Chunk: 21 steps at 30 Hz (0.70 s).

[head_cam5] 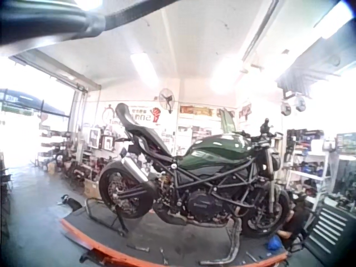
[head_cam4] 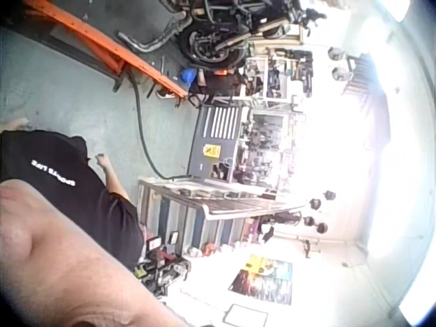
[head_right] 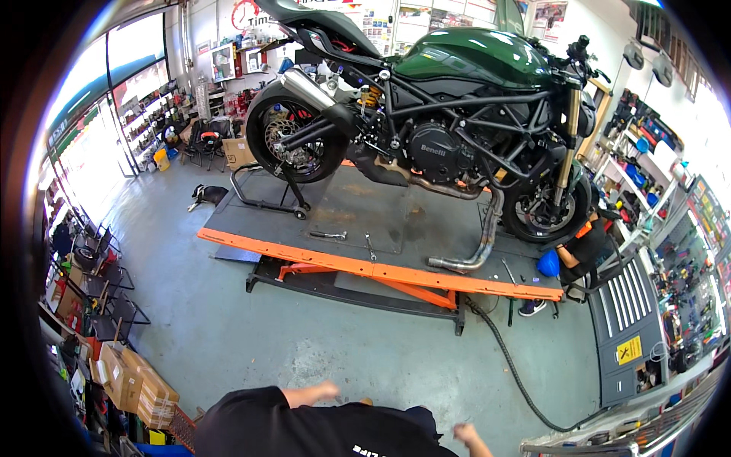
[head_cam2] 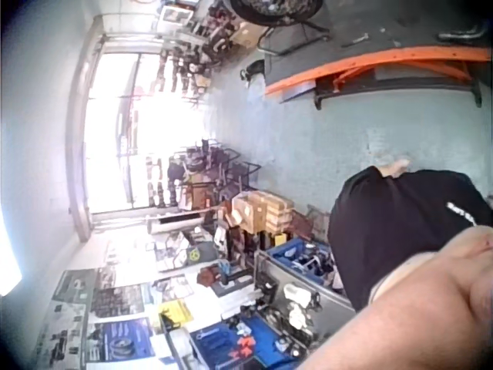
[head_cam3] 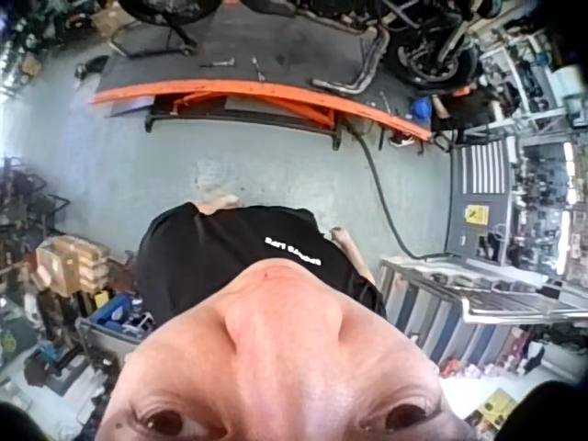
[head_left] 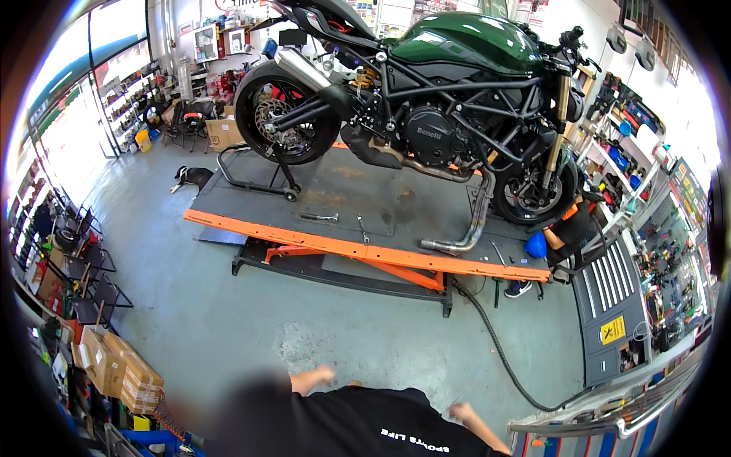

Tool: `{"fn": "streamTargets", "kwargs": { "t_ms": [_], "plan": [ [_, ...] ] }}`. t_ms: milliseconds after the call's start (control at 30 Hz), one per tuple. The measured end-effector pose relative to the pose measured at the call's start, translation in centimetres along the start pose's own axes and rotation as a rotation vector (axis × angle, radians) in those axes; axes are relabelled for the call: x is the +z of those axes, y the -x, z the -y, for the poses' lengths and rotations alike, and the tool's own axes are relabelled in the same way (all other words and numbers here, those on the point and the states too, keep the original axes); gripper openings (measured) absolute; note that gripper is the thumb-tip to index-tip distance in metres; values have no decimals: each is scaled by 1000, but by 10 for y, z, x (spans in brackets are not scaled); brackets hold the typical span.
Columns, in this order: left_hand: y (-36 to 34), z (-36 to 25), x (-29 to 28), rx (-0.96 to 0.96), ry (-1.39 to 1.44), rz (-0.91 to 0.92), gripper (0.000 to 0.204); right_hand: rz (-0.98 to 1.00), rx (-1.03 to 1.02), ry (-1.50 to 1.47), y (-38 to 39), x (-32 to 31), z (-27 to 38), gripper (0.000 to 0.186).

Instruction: The person removes a motorcycle exhaust pipe from a green Benelli motorcycle elevated on a lift. They use a wrench to loosen bolts, detach the pipe, and then place it on the lift platform to inspect it.

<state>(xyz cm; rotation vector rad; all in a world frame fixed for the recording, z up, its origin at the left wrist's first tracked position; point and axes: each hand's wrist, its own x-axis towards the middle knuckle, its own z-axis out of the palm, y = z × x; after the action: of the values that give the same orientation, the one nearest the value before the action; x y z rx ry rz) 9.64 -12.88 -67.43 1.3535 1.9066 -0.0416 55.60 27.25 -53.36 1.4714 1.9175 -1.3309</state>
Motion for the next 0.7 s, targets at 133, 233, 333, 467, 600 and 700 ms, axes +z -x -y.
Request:
{"fn": "streamTargets", "kwargs": {
  "t_ms": [133, 233, 333, 467, 600, 700],
  "plan": [
    [74, 13, 59, 8, 209, 112, 43, 228, -79, 454, 12, 26, -38, 40],
    [83, 20, 57, -153, 421, 165, 48, 257, -86, 492, 9, 39, -42, 43],
    [72, -7, 55, -515, 438, 110, 50, 252, -130, 517, -20, 33, -34, 45],
    [24, -27, -56, -522, 679, -267, 46, 190, -194, 511, -106, 7, -3, 49],
    [1, -56, -167, -386, 895, -543, 45, -12, -336, 292, -206, -22, 77, 41],
    [4, -66, -217, -295, 975, -609, 45, -27, -342, 33, -209, -37, 172, 45]
  ]
}}
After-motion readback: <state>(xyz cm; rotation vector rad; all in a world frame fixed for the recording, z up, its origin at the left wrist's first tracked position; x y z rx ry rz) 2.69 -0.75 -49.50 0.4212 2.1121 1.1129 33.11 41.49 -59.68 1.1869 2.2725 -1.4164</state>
